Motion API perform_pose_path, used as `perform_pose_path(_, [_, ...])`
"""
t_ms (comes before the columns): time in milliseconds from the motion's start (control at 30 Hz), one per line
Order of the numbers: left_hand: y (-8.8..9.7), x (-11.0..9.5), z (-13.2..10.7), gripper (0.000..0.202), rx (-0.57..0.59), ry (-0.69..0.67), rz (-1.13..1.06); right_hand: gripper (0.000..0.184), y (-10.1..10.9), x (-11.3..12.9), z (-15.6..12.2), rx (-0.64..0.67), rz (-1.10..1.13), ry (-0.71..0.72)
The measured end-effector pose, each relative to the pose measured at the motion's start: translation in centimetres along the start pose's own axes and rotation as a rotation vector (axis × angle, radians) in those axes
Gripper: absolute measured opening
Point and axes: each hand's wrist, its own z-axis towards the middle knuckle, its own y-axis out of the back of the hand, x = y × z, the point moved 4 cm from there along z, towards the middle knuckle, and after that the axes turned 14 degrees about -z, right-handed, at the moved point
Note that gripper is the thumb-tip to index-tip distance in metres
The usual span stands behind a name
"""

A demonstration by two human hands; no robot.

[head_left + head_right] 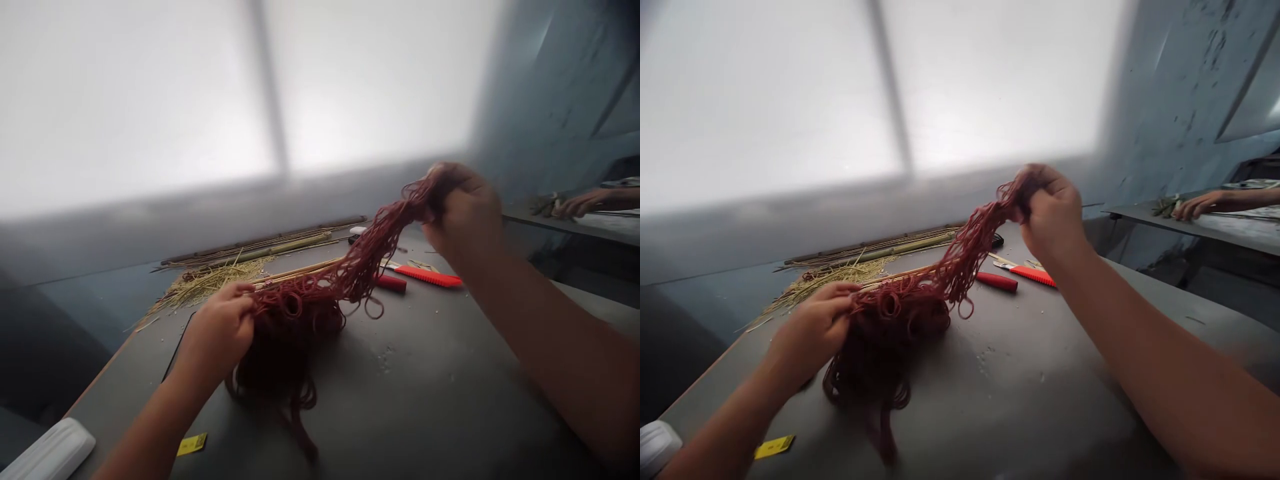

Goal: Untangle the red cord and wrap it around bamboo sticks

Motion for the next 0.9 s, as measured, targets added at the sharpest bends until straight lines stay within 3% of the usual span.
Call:
perform_pose_path(100, [0.6,-3.1,-0.2,0.025,-0.292,-0.328,0.138,0.012,-2.6,1.7,-2.3,0.19,0.266,-0.084])
perform_pose_path(167, [-0.3,-4.8,-0.6,0.02,-0.309,-0.353,0.053,0.011,-3.9,2.9,-3.9,0.317,0.288,-0.094])
perform_pose_path(267, [-3.9,-5.9,-1.1,0.009,0.012,-0.062,-0.216,0.009,-5.2,4.6,-6.2,0.559,0.301,-0.078])
perform_pose_path(333, [-6.5,-6.0,-1.8,0.014,0.234,0.176,-0.367,0.008,-5.4,5.2,-7.2,0.642,0.304,-0.053])
perform_pose_path(433, [-9.0,-6.1,-2.5,0.025,0.346,0.316,-0.47,0.012,-5.2,5.5,-7.7,0.63,0.243,-0.008])
perform_pose_path(533, [-9.7,-5.5,-2.5,0.015,0.261,0.319,-0.58,0.015,-4.9,5.2,-7.6,0.601,0.187,0.018])
perform_pose_path(733, [-8.5,-3.2,-2.7,0.016,0.045,0.45,-0.816,0.014,-5.0,4.3,-6.9,0.617,0.095,0.048])
perform_pose_path(900, [-7.5,-1.7,-2.9,0.014,0.0,0.533,-0.974,0.019,-6.1,3.8,-7.7,0.961,0.057,-0.006])
